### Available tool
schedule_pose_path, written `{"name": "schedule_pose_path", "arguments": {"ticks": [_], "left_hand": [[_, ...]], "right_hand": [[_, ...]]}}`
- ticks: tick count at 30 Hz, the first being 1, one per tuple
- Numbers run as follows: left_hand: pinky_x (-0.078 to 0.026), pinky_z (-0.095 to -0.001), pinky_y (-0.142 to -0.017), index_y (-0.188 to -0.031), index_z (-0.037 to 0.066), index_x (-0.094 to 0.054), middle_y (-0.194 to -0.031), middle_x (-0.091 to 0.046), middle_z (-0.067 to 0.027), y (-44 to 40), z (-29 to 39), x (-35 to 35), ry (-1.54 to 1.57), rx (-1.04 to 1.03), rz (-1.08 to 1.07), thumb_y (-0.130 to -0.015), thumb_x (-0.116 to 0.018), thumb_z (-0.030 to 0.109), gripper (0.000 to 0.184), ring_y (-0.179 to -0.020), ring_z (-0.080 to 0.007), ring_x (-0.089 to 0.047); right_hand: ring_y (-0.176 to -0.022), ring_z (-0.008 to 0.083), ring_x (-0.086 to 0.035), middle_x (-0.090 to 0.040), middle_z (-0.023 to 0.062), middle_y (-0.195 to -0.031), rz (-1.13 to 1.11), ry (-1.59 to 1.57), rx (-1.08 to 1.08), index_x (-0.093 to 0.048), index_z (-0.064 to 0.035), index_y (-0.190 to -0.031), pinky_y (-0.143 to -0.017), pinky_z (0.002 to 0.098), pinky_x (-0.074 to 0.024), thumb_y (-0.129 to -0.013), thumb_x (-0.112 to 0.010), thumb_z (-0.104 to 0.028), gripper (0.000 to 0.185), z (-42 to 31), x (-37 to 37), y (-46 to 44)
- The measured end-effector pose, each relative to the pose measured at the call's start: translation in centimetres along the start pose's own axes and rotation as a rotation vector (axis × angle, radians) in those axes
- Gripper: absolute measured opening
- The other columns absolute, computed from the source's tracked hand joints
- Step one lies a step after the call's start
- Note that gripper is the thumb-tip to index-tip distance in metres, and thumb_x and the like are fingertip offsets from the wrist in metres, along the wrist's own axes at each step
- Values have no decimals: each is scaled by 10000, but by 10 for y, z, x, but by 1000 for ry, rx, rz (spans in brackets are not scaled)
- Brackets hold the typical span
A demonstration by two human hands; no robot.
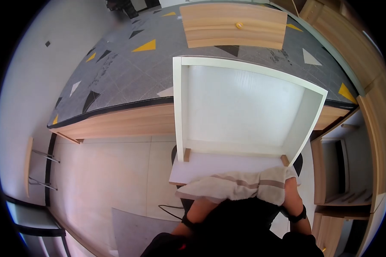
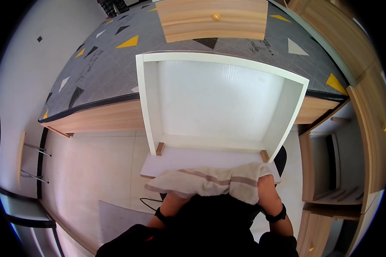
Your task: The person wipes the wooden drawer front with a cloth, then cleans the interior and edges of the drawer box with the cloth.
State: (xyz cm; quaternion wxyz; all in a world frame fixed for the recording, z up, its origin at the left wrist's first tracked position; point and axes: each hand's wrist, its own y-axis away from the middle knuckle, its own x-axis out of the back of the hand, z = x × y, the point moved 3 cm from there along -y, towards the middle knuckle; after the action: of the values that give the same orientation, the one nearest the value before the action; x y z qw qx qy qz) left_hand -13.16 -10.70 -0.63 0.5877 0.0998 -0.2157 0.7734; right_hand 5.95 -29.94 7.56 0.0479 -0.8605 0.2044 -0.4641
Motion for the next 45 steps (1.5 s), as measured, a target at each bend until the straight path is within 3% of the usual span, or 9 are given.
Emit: {"name": "schedule_pose_path", "arguments": {"ticks": [2, 14, 26, 29, 31, 34, 36, 42, 45], "left_hand": [[-500, -386, -756, -1023, 120, -632, -979, -628, -46, 6, 12, -5, -527, -307, 367, -855, -654, 174, 178, -870, -269, -608], [-493, -390, -713, -918, 128, -606, -879, -588, -49, -13, 40, 3, -466, -176, 309, -821, -659, 137, 112, -827, -267, -593], [-485, -424, -730, -958, 92, -655, -895, -626, -96, -15, 71, 23, -564, -309, 126, -801, -645, 121, 160, -844, -315, -614], [-478, -419, -746, -966, 82, -656, -907, -630, -100, -7, 62, 26, -429, -111, -66, -796, -670, 161, 189, -847, -323, -610], [-468, -422, -764, -977, 86, -657, -920, -632, -98, 0, 76, 36, -399, 21, -30, -797, -684, 186, 208, -870, -324, -604], [-459, -430, -827, -1014, 99, -665, -979, -643, -98, 6, 91, 45, -35, 245, 161, -793, -712, 222, 257, -949, -327, -598], [-460, -434, -871, -1040, 108, -671, -1025, -653, -99, 12, 98, 48, 305, 336, 315, -788, -727, 233, 287, -1004, -329, -597], [-410, -470, -1037, -1146, 32, -645, -1262, -616, -143, -10, 119, 60, -205, -67, 636, -813, -729, 229, 396, -1258, -275, -529], [-398, -516, -1024, -1212, 62, -631, -1249, -600, -194, -41, 107, 58, -836, -87, 283, -815, -668, 156, 410, -1192, -422, -523]], "right_hand": [[-1018, 398, -622, -669, 176, -1080, -43, 114, 76, -666, -20, -1088, -834, 465, -508, -788, -660, -178, 339, 6, -4, 6], [-1108, 384, -605, -644, 199, -1178, -97, 183, 3, -615, 12, -1223, -935, 438, -495, -832, -591, -118, 413, 25, -19, 34], [-1055, 314, -623, -663, 143, -1105, -83, -598, -368, -655, -57, -1126, -918, 406, -482, -740, -724, -194, 415, -10, -31, 21], [-909, 280, -640, -670, 89, -919, -538, 127, -1, -668, -87, -990, -803, 400, -490, -737, -713, -212, 286, -42, -27, 2], [-810, 266, -628, -641, 54, -792, -93, -112, 198, -661, -108, -902, -727, 401, -480, -726, -707, -243, 227, -51, -18, 2], [-841, 299, -626, -650, 81, -856, -417, 36, 66, -658, -119, -963, -744, 415, -482, -727, -703, -282, 290, -70, -15, -17], [-860, 310, -625, -651, 90, -879, -298, 45, 77, -654, -119, -982, -757, 419, -484, -731, -701, -288, 307, -79, -9, -32], [-984, 374, -613, -645, 147, -1028, 279, 221, 72, -624, -105, -1106, -851, 449, -488, -753, -695, -283, 401, -69, 12, -58], [-1014, 391, -610, -643, 167, -1090, 362, 186, 65, -626, -71, -1113, -869, 462, -494, -759, -714, -200, 387, -21, 0, -41]]}}
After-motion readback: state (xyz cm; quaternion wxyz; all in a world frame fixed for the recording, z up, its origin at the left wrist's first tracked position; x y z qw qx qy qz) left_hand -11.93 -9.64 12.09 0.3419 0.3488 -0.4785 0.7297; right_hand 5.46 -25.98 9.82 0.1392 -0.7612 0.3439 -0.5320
